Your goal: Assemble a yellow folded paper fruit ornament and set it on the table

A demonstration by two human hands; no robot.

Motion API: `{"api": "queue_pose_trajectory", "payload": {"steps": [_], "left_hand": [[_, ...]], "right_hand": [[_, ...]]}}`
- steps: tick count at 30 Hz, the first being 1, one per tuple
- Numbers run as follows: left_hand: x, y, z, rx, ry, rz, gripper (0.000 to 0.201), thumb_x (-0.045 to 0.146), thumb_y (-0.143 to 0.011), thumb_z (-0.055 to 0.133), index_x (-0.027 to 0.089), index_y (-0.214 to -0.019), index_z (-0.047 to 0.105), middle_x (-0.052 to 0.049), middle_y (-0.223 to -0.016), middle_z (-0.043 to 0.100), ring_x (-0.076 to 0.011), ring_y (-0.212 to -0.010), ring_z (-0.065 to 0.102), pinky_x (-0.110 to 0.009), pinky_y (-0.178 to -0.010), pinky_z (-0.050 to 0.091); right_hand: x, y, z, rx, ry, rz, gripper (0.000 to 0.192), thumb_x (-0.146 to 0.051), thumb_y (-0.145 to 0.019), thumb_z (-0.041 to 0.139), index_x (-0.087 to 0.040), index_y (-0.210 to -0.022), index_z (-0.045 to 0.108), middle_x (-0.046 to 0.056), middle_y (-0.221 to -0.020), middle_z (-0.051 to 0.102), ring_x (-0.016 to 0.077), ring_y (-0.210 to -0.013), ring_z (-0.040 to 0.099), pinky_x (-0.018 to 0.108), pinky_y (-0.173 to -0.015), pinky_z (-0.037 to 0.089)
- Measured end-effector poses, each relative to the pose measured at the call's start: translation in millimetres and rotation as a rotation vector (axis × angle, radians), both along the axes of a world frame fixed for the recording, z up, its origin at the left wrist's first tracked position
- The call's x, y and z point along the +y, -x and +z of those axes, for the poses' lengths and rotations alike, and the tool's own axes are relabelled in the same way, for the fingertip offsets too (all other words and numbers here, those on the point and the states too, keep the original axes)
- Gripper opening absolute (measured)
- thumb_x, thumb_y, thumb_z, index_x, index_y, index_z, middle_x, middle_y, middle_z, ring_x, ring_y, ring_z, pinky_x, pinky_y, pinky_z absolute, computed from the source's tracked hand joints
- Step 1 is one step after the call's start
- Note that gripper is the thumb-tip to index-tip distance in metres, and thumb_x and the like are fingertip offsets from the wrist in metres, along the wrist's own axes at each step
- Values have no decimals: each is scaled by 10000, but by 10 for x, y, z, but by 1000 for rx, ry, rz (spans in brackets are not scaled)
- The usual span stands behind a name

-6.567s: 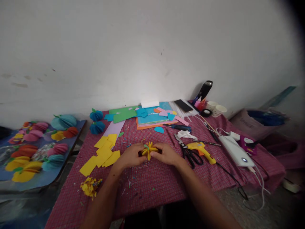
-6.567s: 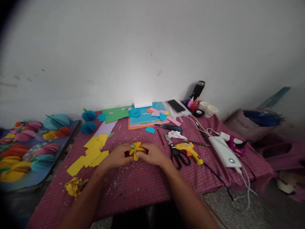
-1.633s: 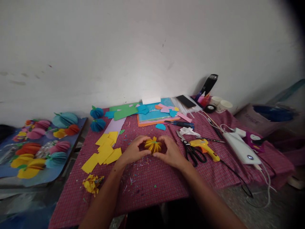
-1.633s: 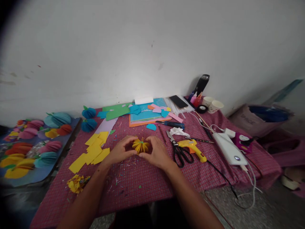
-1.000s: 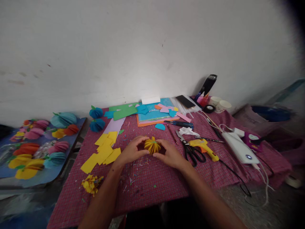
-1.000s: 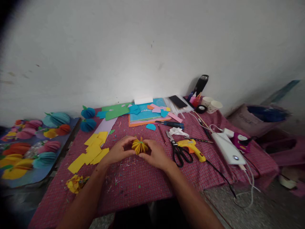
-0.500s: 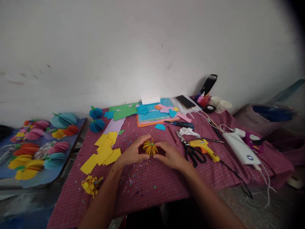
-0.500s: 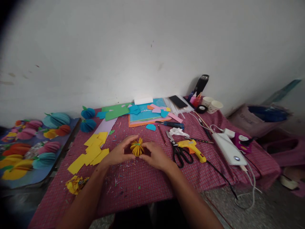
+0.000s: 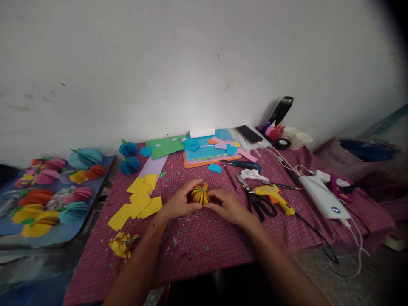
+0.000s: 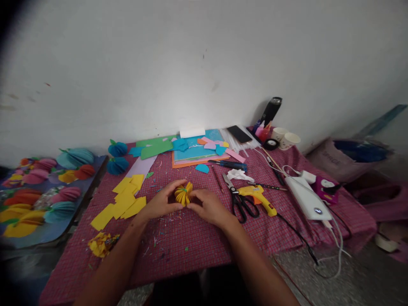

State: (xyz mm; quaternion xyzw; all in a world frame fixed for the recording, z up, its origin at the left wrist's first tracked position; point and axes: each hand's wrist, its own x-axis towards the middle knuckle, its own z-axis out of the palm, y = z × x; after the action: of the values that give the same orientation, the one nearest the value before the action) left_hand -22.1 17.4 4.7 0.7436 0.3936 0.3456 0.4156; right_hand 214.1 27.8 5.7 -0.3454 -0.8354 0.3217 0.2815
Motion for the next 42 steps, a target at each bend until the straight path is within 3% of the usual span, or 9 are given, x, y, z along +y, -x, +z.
{"api": "queue_pose_trajectory", "payload": {"steps": [24,33,37,42], "left_hand": [[2,-9,-8,13,1,37,666,357,-808,736,284,-1416,473,-101,-1443,502,-303,-1323,479,-507,-1125,360],[-1,-14,-2,9,11,36,596,303,-838,705,279,-1396,497,-92,-1424,527,-271,-1305,504,-472,-1118,372],[-2,-16,11,45,-33,51,567,245,-842,678,285,-1383,511,-85,-1411,537,-265,-1296,508,-478,-1110,380],[-1,-27,29,82,-85,60,539,192,-847,639,282,-1366,527,-75,-1372,569,-254,-1270,525,-468,-1101,391]], "right_hand": [[-12,-16,60,12,72,-7,216,-319,-891,646,-210,-1078,647,40,-976,695,186,-841,616,305,-756,469],[-15,-15,29,10,37,-14,231,-240,-906,577,-212,-1130,628,57,-1033,694,197,-900,627,315,-796,482],[-14,6,10,14,22,-61,253,-217,-928,518,-212,-1167,600,69,-1090,686,199,-934,637,328,-822,487],[-20,47,7,-26,20,-169,243,-258,-886,590,-208,-1124,591,59,-1009,688,197,-868,635,321,-763,486]]}}
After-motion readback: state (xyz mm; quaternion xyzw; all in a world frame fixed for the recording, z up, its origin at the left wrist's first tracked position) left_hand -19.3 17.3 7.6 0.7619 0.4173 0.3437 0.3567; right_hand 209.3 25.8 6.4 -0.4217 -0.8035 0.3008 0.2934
